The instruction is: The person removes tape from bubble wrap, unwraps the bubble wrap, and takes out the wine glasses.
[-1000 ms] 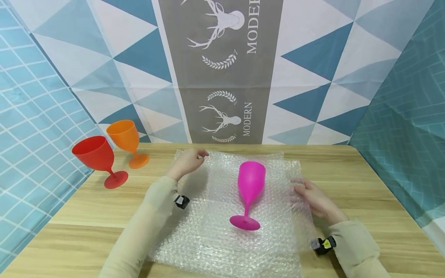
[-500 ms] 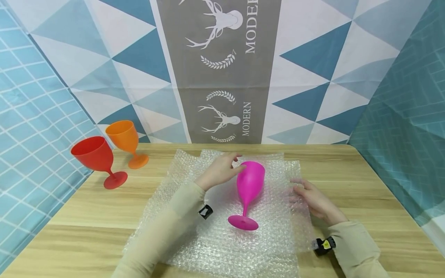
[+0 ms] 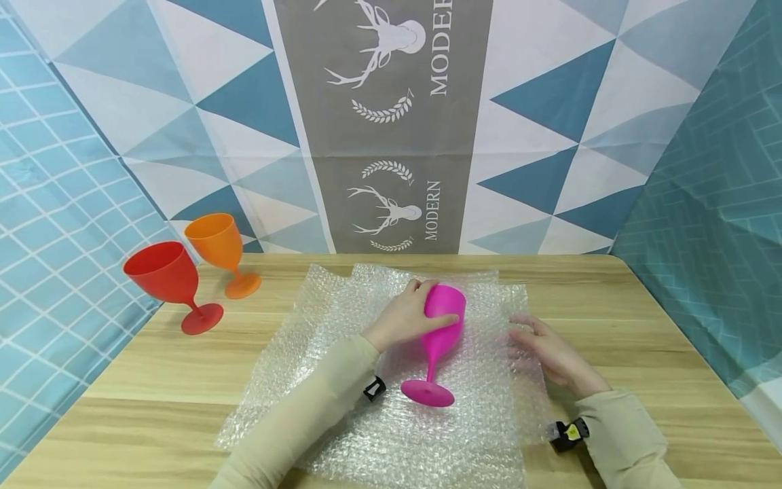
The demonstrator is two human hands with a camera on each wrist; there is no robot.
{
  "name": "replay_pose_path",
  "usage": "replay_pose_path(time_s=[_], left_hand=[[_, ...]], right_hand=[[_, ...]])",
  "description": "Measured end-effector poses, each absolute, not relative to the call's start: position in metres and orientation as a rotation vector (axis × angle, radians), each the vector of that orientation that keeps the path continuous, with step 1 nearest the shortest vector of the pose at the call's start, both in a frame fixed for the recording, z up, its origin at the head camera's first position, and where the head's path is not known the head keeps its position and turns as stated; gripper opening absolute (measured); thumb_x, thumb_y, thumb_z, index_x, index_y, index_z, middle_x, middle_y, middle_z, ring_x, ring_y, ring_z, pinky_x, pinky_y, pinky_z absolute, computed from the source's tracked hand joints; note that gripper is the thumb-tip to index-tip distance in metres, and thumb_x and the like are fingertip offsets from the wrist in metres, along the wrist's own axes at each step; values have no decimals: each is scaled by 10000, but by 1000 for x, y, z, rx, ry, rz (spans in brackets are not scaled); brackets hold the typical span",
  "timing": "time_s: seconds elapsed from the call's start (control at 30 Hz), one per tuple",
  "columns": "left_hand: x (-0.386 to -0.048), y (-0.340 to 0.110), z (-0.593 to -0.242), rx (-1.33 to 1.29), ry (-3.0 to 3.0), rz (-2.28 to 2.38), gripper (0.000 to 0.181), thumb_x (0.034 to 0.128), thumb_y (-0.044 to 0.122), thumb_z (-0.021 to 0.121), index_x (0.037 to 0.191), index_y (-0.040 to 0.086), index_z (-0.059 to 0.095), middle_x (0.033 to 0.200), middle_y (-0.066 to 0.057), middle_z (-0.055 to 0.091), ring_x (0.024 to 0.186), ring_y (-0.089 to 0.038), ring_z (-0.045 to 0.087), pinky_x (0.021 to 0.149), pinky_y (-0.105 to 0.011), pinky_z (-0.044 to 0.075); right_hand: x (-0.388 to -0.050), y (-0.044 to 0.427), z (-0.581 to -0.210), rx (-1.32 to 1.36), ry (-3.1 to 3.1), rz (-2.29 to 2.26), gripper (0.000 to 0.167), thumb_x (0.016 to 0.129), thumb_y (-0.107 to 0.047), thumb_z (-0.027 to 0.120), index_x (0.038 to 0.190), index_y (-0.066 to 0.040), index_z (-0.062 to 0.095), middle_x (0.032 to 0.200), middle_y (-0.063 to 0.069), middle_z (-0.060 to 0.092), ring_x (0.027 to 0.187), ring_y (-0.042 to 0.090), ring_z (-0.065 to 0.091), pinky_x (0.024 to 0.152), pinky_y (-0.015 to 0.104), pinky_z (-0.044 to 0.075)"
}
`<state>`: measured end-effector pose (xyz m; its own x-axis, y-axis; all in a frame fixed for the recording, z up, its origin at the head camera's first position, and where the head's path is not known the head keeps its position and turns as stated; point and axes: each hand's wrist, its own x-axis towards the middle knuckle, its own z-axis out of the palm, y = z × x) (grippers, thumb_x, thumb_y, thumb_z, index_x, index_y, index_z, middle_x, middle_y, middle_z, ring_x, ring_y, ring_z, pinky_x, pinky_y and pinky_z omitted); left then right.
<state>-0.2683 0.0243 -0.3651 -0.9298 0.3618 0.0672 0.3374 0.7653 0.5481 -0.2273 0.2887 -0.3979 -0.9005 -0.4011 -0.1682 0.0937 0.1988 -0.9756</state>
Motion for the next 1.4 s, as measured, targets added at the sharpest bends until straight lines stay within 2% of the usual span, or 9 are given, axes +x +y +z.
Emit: replay_pose_path(time_s=[0.13,0.4,0.7,1.03,1.4], left_hand=[[-268,24,-368,547,2890,935,835,742,605,601,1397,179,305,1168,-83,462,842,-203,590,587,-246,484],[-269,21,-372,501,2843,1030,836,743,580,622,1393,162,301,1192,-82,471,914,-209,588,636,-260,510],[-270,12,-370,472,2772,1218,779,745,506,664,1350,146,332,1183,-72,485,958,-218,576,683,-298,521],[-271,-5,-367,454,2623,1561,694,736,398,711,1281,133,373,1184,-53,503,997,-202,563,756,-315,509],[-270,-28,-352,427,2528,1774,614,708,326,739,1173,147,380,1147,-57,481,970,-222,562,737,-321,512]], right_hand=[[-228,288,-399,-278,2111,-1735,649,970,-240,411,1388,90,40,1030,-66,594,908,81,619,790,311,528],[-227,288,-399,-268,2175,-1662,696,938,-196,478,1399,74,32,1125,73,560,939,79,578,790,331,522],[-228,291,-401,-330,2130,-1679,696,929,-145,487,1379,84,7,1022,-46,571,896,61,593,754,301,531],[-228,291,-400,-346,2137,-1677,686,922,-128,493,1385,71,28,999,-46,595,877,73,606,745,292,532],[-229,293,-401,-384,2123,-1690,619,929,-134,487,1394,16,108,989,-65,604,879,68,605,745,276,528]])
